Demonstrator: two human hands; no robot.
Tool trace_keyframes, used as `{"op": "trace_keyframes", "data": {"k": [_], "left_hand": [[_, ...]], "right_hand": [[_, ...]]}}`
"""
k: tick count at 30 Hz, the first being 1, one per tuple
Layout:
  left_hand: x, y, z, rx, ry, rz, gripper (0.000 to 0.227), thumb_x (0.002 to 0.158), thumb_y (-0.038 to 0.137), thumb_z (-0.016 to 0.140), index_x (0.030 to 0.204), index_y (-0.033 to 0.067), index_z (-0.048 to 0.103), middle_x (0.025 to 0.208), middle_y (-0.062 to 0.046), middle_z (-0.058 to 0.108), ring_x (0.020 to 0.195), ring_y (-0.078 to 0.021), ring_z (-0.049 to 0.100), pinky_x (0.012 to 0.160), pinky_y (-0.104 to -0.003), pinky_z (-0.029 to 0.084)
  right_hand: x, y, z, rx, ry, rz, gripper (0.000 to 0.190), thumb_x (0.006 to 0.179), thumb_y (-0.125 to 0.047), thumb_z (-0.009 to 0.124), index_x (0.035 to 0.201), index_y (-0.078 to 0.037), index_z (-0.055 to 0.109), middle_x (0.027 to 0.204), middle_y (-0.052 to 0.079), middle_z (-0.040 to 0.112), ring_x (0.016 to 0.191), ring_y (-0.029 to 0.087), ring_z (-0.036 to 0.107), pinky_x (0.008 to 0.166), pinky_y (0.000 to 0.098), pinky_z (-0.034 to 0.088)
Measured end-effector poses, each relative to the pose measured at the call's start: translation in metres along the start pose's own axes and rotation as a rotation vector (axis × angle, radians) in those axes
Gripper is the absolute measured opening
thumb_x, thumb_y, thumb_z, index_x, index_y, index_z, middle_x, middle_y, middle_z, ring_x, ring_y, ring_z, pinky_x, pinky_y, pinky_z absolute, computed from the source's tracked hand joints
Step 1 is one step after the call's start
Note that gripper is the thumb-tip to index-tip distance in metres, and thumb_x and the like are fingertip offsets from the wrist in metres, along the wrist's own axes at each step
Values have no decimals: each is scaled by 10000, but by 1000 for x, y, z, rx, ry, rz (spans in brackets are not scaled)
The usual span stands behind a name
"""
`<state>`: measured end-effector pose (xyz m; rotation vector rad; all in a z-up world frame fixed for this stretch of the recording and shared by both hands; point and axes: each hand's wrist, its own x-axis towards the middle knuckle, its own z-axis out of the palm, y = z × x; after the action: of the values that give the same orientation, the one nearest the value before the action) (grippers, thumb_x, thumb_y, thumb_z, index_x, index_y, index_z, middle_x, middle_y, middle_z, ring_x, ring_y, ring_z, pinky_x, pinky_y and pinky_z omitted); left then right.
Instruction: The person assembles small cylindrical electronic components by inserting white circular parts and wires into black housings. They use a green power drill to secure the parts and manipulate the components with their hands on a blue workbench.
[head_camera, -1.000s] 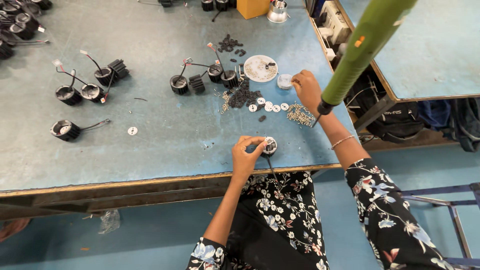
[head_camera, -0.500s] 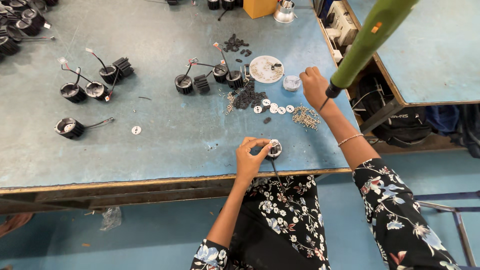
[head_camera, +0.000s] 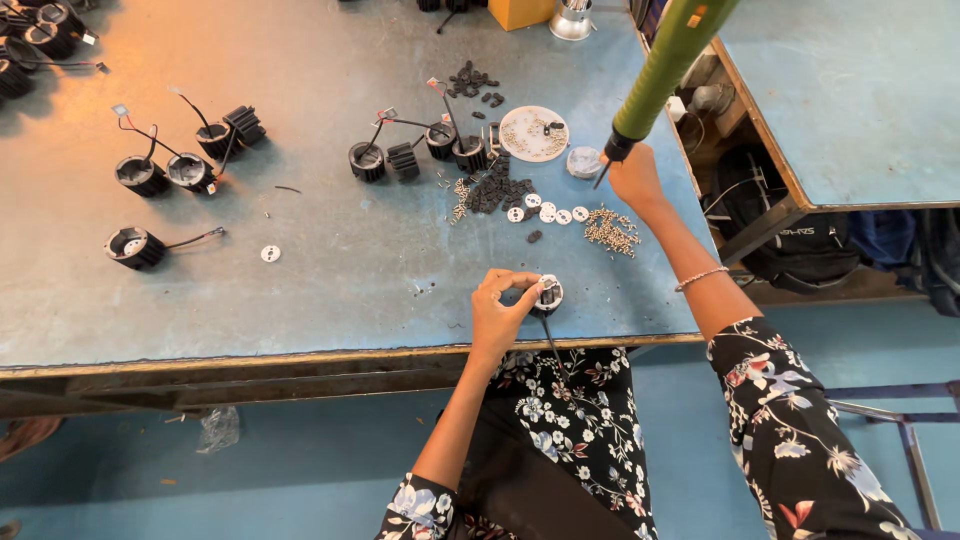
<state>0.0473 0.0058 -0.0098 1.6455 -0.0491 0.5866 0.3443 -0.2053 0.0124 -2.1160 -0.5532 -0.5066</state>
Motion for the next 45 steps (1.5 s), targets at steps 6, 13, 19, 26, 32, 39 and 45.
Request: {"op": "trace_keyframes", "data": {"k": [6,13,19,26,32,39,45], "left_hand": [[-1,3,-1,-15,1,-30,167,845,162,800,981,64,801,953,-53,705,902,-148,684,864,-302,505],[-1,4,-1,-1,-4,-10,170,850,165,796,989,68,804,941,-54,718,908,-149,664,862,-303,502],[-1,4,-2,18,-3,-3,162,844,167,803,975,72,810,930,-51,731,898,-149,668,877,-308,499],[-1,5,-2,20,-10,19,164,853,168,799,991,79,808,922,-46,743,917,-145,654,867,-309,501],[1,4,-1,8,-10,11,169,859,174,795,1000,83,812,917,-51,762,906,-140,658,865,-307,497],[2,-2,-2,1,-22,-11,191,870,184,793,1027,77,812,897,-58,776,877,-123,676,873,-299,499],[15,-16,1,-265,-109,-232,221,886,146,781,1051,-1,792,908,-71,798,805,-78,706,753,-229,547]], "right_hand": [[3,24,0,368,-7,253,90,906,-13,623,897,32,700,786,84,679,675,117,631,624,282,544],[4,49,-4,663,-26,417,99,923,-16,644,861,47,686,797,66,685,683,136,645,632,274,551],[-5,51,-4,695,-3,369,53,948,-55,691,951,-10,662,854,34,668,735,117,640,634,290,520],[-14,61,0,381,145,127,108,997,-95,693,1005,8,661,872,61,650,699,118,612,637,280,542],[-22,35,-6,614,125,281,190,982,-107,722,1082,54,708,934,87,712,800,140,692,773,265,614],[-74,-26,-28,904,-128,490,198,978,-89,702,1101,66,703,978,84,726,891,148,701,872,268,593],[-135,-72,-52,880,-239,460,194,987,-72,716,1125,62,695,988,84,715,875,145,680,824,266,571]]}}
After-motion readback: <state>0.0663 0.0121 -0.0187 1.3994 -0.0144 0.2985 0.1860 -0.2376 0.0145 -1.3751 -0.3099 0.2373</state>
